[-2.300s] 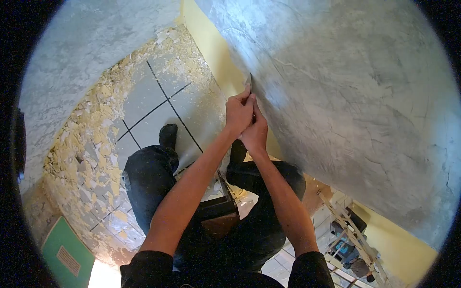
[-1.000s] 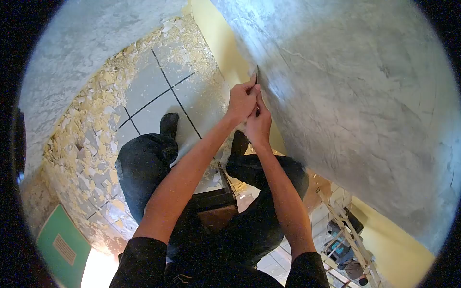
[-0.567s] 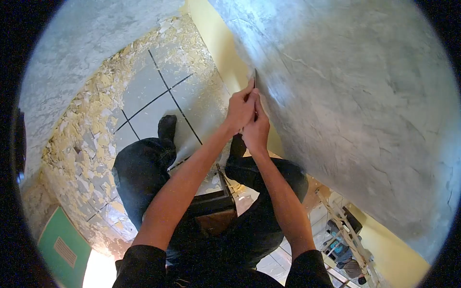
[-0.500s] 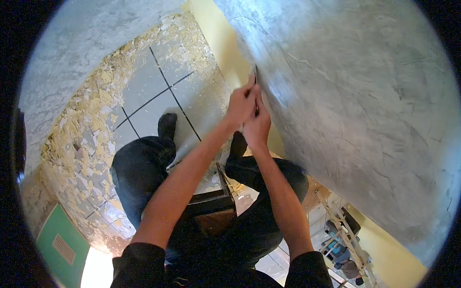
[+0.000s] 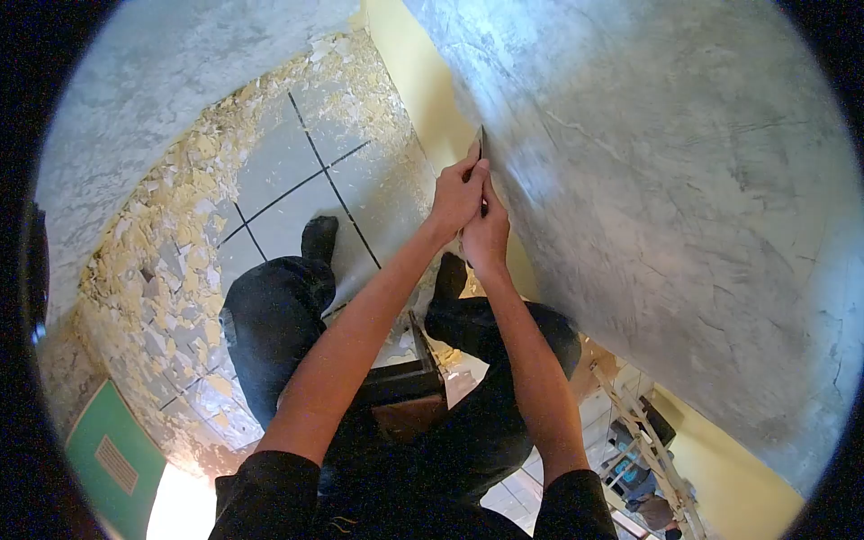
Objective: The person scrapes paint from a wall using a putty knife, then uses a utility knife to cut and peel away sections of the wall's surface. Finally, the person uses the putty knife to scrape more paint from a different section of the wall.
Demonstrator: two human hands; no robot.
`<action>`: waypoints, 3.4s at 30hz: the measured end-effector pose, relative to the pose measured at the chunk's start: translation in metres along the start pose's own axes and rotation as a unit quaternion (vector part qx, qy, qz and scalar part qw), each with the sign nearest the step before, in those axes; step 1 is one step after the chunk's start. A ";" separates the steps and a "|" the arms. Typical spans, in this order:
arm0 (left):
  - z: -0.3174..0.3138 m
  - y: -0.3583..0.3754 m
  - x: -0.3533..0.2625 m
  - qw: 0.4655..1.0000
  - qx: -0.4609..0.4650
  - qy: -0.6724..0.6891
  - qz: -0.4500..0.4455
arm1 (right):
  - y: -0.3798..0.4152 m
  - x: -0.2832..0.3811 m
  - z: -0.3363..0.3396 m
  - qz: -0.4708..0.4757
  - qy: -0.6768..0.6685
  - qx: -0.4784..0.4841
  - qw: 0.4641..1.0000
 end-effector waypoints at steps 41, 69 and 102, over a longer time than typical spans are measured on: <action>0.061 0.375 -0.169 0.974 0.072 0.069 -0.201 | 0.372 0.012 0.119 0.173 -0.107 0.226 0.953; 0.006 0.392 -0.212 0.968 0.135 -0.031 -0.209 | 0.415 0.069 0.193 0.296 -0.138 0.103 0.939; 0.072 0.419 -0.228 0.971 0.052 -0.023 -0.230 | 0.510 0.250 0.304 0.771 -0.441 0.085 0.450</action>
Point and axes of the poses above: each hand's wrist, its own y-axis away from the middle knuckle, its own z-axis out of the back of the hand, x = y × z, the point moved 5 cm from there along -y, towards the middle knuckle, and after that the axes turned 13 degrees about y, right-handed, at the moved point
